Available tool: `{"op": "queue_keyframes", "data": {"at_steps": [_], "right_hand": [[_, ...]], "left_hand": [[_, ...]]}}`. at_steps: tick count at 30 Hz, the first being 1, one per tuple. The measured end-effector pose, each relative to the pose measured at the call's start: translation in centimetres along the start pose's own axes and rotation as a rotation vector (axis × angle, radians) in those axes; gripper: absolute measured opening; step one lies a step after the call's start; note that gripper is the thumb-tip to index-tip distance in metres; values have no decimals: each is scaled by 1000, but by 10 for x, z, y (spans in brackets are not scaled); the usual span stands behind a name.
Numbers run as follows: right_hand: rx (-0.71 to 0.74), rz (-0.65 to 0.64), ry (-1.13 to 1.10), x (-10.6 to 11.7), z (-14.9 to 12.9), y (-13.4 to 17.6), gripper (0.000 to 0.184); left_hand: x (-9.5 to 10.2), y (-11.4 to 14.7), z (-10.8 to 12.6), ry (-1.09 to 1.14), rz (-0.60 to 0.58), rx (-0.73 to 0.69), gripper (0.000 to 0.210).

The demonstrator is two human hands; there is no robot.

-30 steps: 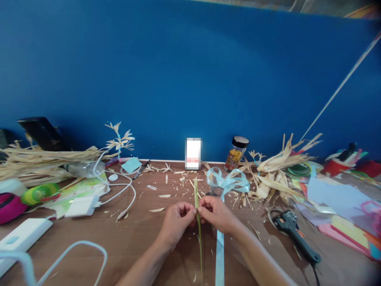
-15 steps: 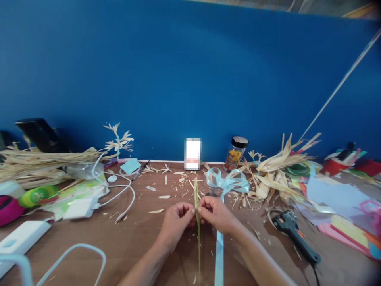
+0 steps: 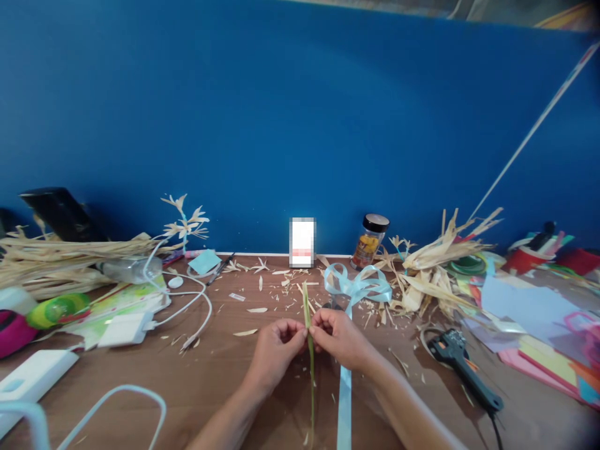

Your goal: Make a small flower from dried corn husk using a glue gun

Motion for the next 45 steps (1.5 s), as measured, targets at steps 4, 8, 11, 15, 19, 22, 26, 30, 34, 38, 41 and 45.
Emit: {"op": "queue_keyframes", "data": {"at_steps": [4,8,11,15,19,22,26,30,34,38,41,45], "right_hand": [[73,42,83,2,-7,3,8],[121,63,95,3,-14,4,10],[60,-5,-25,-2,-9,1,11],[-59,-130,-271,-13,0,-1,18],[-109,-178,-431,-18,3,1,23],[-123,-203,-501,-20,3,2,24],[-121,-215,-528,-22,1,3,25],[-116,-222,-548,-22,-2,4,25],[-110,-224,-565,-22,-3,5,24],[-101,-229,-587,-21,-4,6,21],[-103,-247,-612,-23,-3,5,20],[-91,-261,-631,-23,-3,5,20]], "left_hand": [[1,1,0,-43,4,-9,24],[1,1,3,-38,5,-24,21],[-3,1,3,54,-16,9,22],[-16,5,3,246,-62,118,23],[-23,9,6,370,-74,156,21],[-25,11,6,430,-84,169,18],[-27,12,4,473,-92,185,15],[-30,13,5,535,-106,186,13],[-31,13,5,570,-112,199,13],[-32,15,6,578,-132,209,13],[-33,16,8,600,-145,213,13],[-32,15,8,611,-136,210,13]]}}
Point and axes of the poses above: each hand's wrist, its own y-axis away from the middle knuckle, its own x-axis out of the back of the hand, z = x × y, the point moved 9 cm from there along -y, towards the middle knuckle, and after that the axes turned 12 degrees about -x, right-handed, at the moved point
